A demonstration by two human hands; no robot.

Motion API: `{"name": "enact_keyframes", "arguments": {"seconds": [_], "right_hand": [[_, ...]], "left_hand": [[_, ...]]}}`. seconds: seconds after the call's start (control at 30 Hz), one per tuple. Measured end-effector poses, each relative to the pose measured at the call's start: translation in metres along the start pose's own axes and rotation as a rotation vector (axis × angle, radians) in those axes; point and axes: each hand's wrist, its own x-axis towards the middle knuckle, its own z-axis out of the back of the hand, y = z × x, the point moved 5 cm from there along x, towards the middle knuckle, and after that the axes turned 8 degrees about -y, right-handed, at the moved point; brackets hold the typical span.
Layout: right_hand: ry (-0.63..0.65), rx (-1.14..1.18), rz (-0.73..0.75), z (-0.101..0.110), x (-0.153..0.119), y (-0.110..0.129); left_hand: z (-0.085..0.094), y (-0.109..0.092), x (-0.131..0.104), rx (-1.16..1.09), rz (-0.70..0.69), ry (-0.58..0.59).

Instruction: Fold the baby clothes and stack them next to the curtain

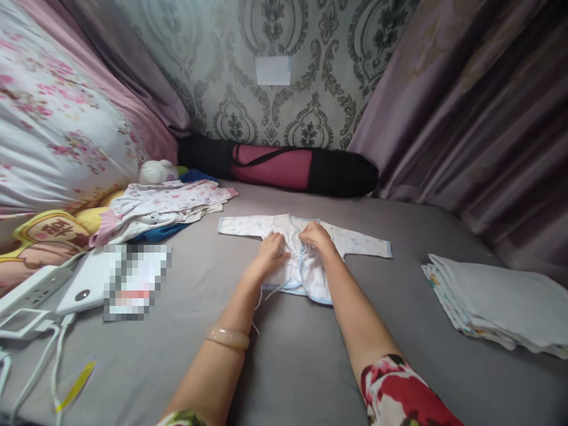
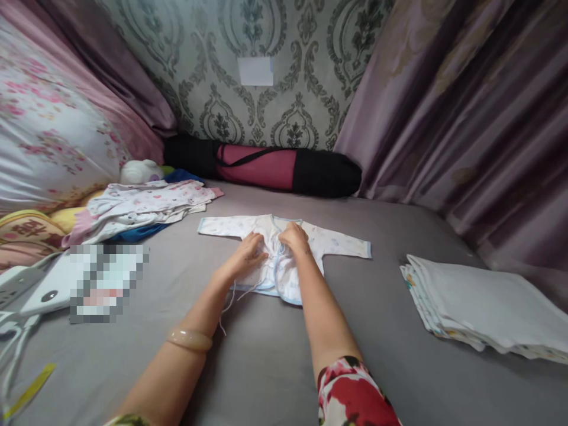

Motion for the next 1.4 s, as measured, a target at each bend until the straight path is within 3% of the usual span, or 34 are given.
{"name": "enact_keyframes", "arguments": {"seconds": [0.13,0.33,0.5,0.77,1.07,1.17,1.27,1.4], "right_hand": [[-0.096,-0.003,0.0,0.001,-0.003,0.003],[-0.087,0.016,0.063,-0.003,-0.004,0.006],[-0.176,-0.002,0.157,0.0,-0.008,0.011],[-0.204,-0.02,0.132,0.012,-0.007,-0.002],[-0.185,-0.086,0.187,0.0,0.001,-0.01],[-0.248,-0.116,0.27,0.004,-0.002,-0.001],[-0.275,-0.062,0.444,-0.003,-0.008,0.018],[-0.105,0.024,0.58,-0.031,-0.011,0.037]], "left_hand": [[-0.003,0.003,-0.001,0.028,0.049,0.062],[-0.007,0.004,-0.002,0.067,0.109,0.154],[-0.012,0.004,0.0,0.107,0.166,0.207],[-0.013,0.003,-0.01,0.143,0.117,0.276],[-0.005,0.002,-0.009,0.098,0.134,0.307],[0.001,-0.007,-0.008,0.101,0.144,0.312],[0.005,-0.015,-0.006,0.112,0.111,0.234],[-0.001,-0.014,-0.009,0.092,0.107,0.276]]}}
